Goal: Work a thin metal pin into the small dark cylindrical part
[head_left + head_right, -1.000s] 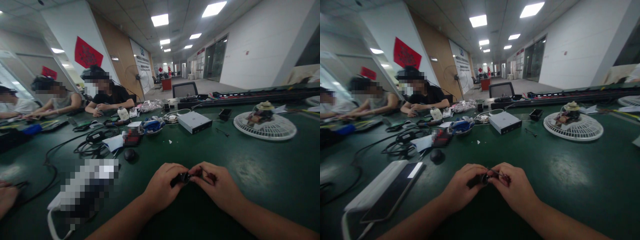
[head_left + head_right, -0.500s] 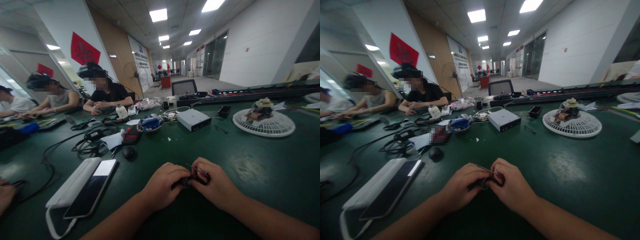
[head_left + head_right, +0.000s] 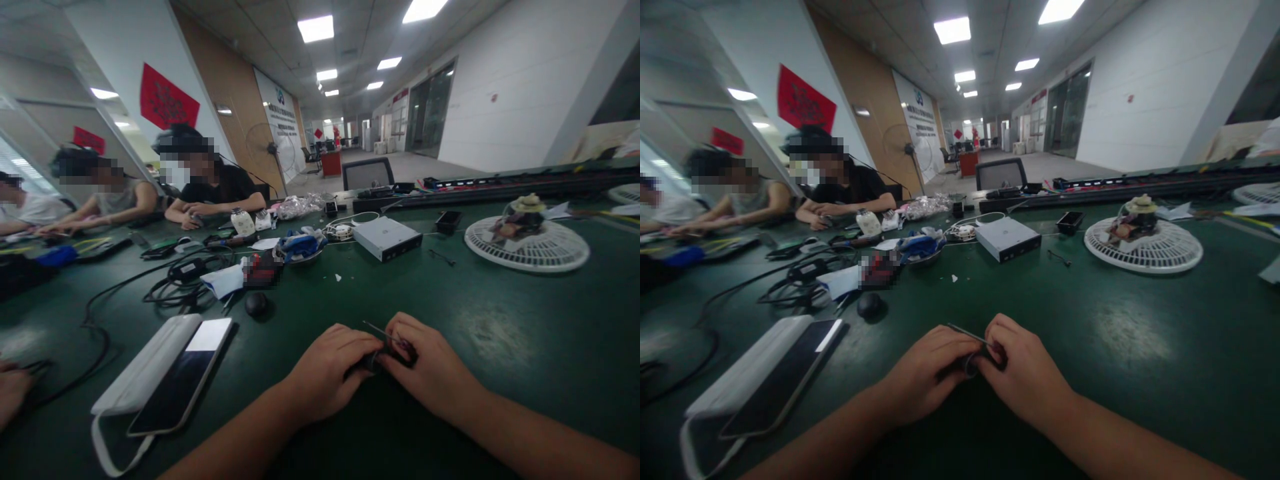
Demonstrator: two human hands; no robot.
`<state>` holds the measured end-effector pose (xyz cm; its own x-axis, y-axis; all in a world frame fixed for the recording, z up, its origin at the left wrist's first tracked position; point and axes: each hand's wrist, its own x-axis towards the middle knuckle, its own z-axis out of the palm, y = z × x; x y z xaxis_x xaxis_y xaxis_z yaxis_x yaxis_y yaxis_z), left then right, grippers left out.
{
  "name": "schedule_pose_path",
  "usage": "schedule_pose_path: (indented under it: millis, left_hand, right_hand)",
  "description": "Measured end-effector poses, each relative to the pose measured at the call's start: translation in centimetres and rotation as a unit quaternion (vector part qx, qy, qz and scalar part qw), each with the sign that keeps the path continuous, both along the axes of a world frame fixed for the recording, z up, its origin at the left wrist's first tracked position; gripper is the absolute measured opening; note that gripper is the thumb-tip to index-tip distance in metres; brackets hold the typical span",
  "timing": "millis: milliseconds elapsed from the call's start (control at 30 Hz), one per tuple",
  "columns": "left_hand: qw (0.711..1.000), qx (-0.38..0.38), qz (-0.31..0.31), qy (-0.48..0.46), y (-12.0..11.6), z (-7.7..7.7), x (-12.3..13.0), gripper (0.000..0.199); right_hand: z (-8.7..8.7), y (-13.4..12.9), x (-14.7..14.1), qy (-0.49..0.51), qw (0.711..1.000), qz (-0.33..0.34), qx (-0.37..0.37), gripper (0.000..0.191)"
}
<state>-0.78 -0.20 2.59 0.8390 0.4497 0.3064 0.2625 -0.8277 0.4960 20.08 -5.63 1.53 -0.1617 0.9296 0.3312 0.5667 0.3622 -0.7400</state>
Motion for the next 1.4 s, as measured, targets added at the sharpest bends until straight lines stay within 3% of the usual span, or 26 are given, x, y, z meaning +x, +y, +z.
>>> schedule_pose_path:
  millis: [167,267,400,567,733,900,1067,1200,1400]
  left_hand:
    - [1.0,0.002,-0.023,0.0,0.0,0.0,-0.1,0.041]
    - [1.0,-0.001,-0.004,-0.016,-0.1,-0.2,-0.1,0.041]
    - [0.993,-0.014,0.105,-0.052,-0.1,-0.5,0.0,0.035]
    - [0.954,-0.038,0.28,-0.097,0.5,-0.7,0.1,0.024]
    - [0.919,-0.057,0.372,-0.12,1.0,-1.0,0.0,0.021]
    - [0.928,-0.038,0.349,-0.122,1.0,-1.1,0.0,0.025]
    - [0.944,0.001,0.307,-0.119,0.8,-0.8,0.2,0.024]
    - [0.951,-0.014,0.29,-0.104,0.6,-0.8,0.1,0.026]
    - [0.955,-0.025,0.282,-0.088,0.6,-0.8,0.1,0.024]
  right_hand:
    - [0.2,0.0,0.0,-0.017,1.0,-0.007,-0.01,0.035]
    - [0.4,-0.2,0.0,-0.028,0.999,-0.011,-0.019,0.03]
    - [0.5,-0.4,0.3,-0.004,1.0,-0.01,-0.016,0.016]
    - [0.4,-0.3,0.2,-0.019,0.999,-0.022,-0.042,0.016]
    - [0.4,-0.4,0.0,-0.008,0.999,-0.011,-0.029,0.023]
    - [0.3,-0.6,0.2,-0.014,0.999,0.041,0.01,0.02]
    - [0.1,-0.5,0.2,-0.036,0.999,0.005,0.008,0.019]
    - [0.1,-0.6,0.1,-0.03,0.999,0.036,0.024,0.018]
    - [0.1,-0.7,0.3,-0.046,0.999,0.0,0.019,0.015]
